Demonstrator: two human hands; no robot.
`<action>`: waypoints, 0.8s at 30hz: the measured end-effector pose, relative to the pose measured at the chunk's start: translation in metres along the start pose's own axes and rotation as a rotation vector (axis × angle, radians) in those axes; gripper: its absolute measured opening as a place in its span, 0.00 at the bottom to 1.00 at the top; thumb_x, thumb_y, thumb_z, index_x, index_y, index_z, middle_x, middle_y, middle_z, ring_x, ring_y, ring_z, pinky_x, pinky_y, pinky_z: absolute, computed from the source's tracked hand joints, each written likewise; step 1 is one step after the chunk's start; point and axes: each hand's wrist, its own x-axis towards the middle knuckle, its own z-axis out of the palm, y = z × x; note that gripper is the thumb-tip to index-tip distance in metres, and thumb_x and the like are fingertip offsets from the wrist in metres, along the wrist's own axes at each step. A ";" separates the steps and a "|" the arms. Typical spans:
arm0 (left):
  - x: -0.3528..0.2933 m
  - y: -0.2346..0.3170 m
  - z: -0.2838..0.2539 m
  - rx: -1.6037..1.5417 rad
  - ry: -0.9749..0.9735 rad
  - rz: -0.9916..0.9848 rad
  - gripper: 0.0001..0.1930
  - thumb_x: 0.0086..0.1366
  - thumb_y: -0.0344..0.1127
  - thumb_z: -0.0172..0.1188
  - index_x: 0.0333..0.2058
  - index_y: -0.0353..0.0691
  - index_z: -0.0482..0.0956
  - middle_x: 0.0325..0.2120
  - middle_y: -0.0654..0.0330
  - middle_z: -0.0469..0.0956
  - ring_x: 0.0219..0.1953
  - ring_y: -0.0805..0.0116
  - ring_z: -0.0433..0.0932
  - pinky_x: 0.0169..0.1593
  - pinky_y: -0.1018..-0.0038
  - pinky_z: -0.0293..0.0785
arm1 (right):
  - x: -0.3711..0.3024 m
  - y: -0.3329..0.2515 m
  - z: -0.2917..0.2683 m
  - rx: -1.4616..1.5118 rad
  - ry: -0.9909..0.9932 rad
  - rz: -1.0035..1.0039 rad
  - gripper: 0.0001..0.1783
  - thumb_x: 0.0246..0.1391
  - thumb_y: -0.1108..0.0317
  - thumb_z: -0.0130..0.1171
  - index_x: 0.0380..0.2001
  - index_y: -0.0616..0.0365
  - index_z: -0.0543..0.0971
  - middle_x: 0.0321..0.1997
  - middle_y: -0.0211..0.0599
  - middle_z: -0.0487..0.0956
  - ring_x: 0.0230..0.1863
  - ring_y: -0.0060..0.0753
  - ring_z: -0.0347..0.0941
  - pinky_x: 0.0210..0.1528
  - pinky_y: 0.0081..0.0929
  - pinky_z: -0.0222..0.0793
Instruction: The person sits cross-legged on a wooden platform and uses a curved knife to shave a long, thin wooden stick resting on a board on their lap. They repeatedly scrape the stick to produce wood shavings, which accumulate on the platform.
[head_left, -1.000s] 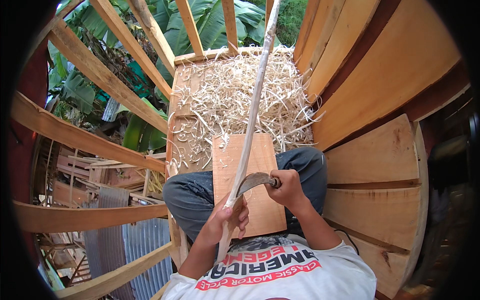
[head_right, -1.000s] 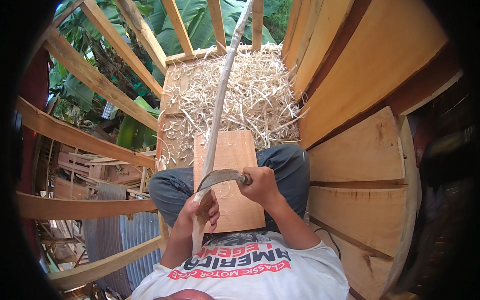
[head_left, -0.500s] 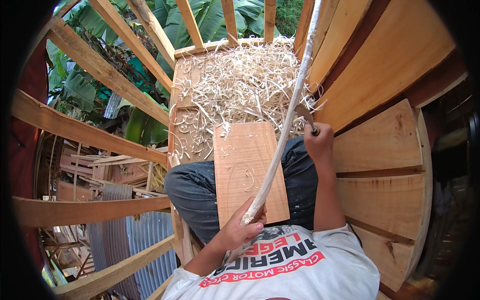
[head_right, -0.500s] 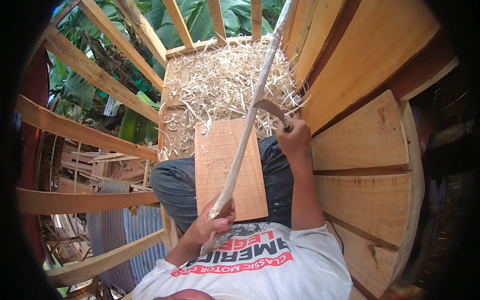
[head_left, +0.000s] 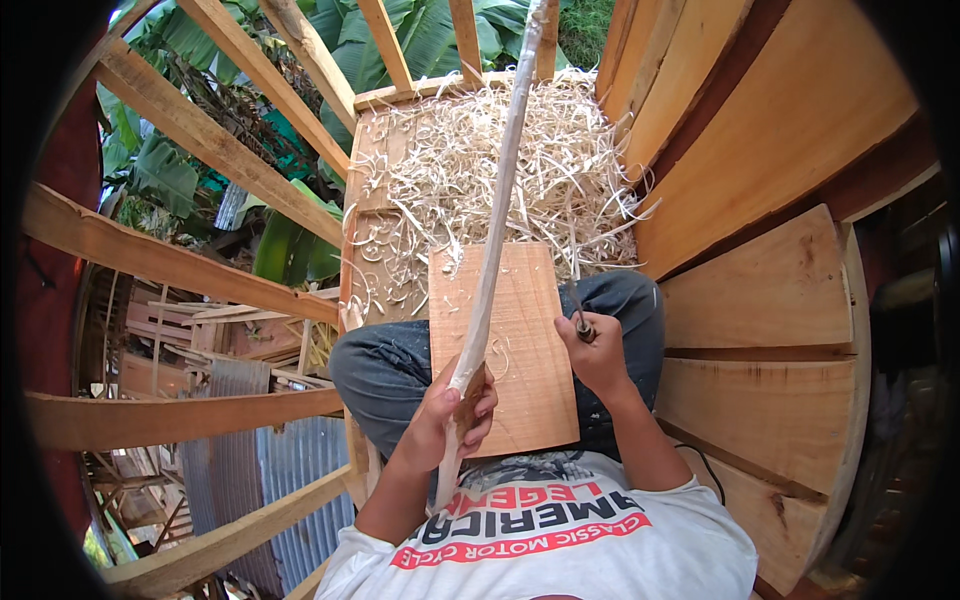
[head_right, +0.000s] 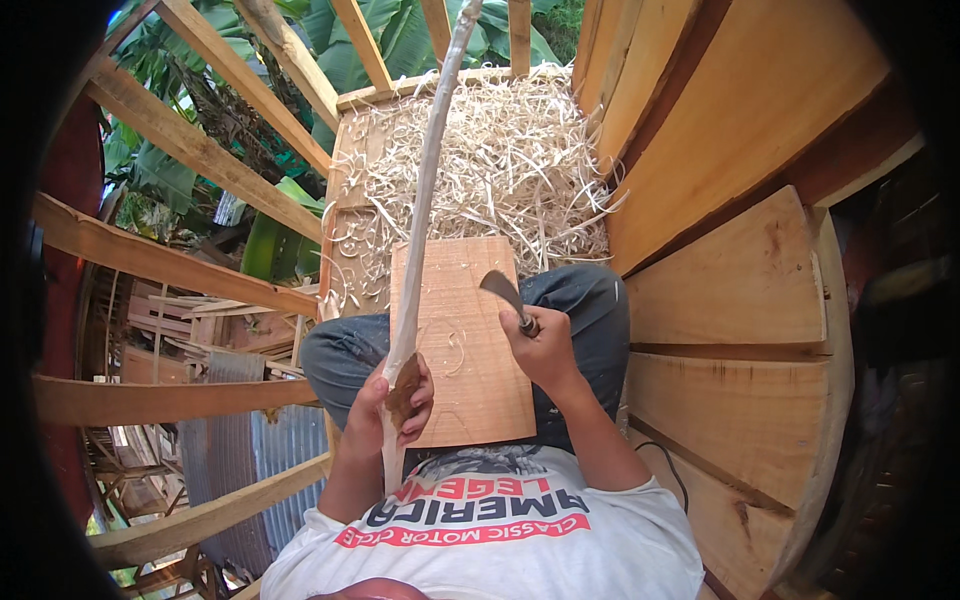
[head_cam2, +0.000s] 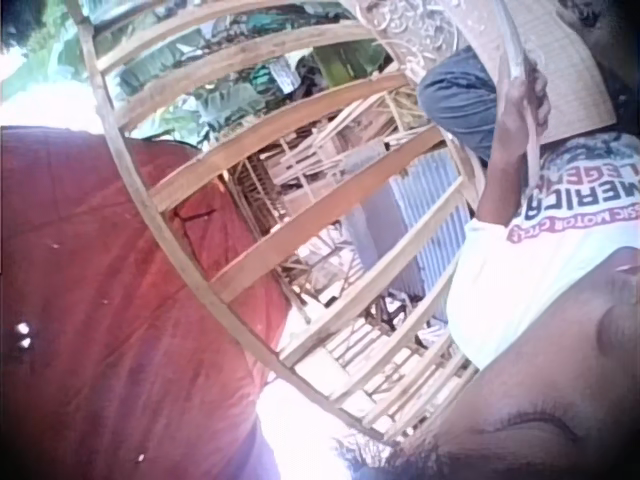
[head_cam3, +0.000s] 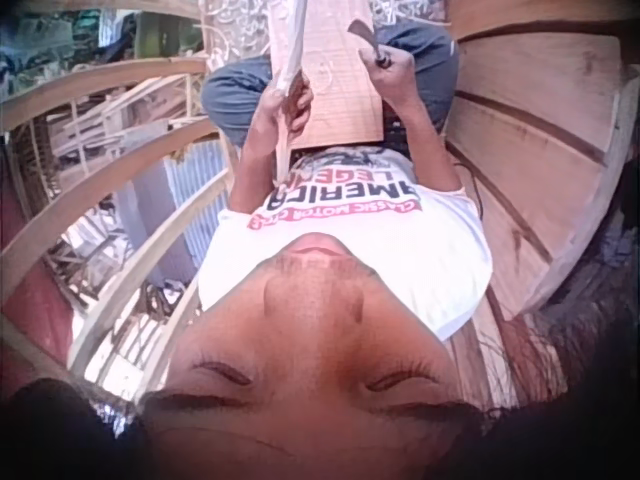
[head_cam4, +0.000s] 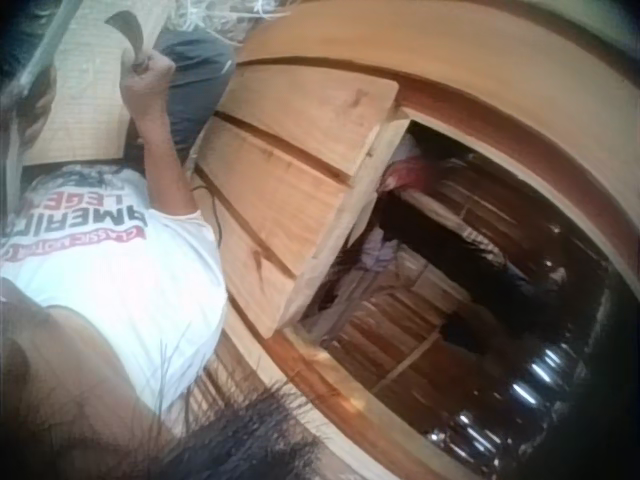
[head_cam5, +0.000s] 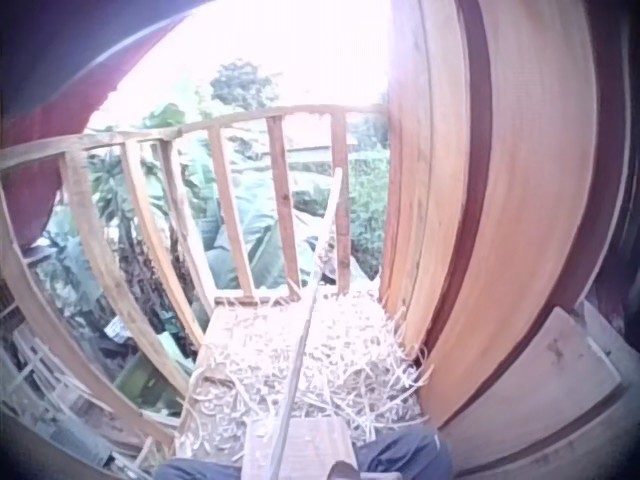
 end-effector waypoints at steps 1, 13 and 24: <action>0.002 0.004 0.001 0.068 0.017 0.029 0.28 0.62 0.54 0.51 0.49 0.36 0.60 0.27 0.62 0.61 0.18 0.80 0.61 0.15 0.85 0.58 | -0.002 -0.001 0.002 -0.051 -0.006 -0.043 0.20 0.52 0.68 0.60 0.12 0.65 0.66 0.08 0.33 0.57 0.13 0.18 0.50 0.16 0.27 0.48; 0.008 -0.010 0.009 0.604 0.195 0.208 0.26 0.67 0.53 0.47 0.50 0.34 0.61 0.28 0.61 0.64 0.15 0.83 0.60 0.15 0.86 0.56 | 0.018 -0.020 0.004 -0.562 0.022 -0.262 0.11 0.39 0.67 0.61 0.10 0.57 0.72 0.10 0.41 0.70 0.15 0.45 0.71 0.19 0.34 0.66; 0.005 -0.011 0.012 0.608 0.139 0.218 0.27 0.68 0.53 0.46 0.52 0.33 0.59 0.28 0.63 0.64 0.16 0.86 0.57 0.17 0.87 0.55 | 0.043 -0.019 -0.006 -0.650 0.203 -0.415 0.10 0.35 0.70 0.59 0.10 0.57 0.68 0.09 0.39 0.67 0.13 0.43 0.66 0.18 0.32 0.62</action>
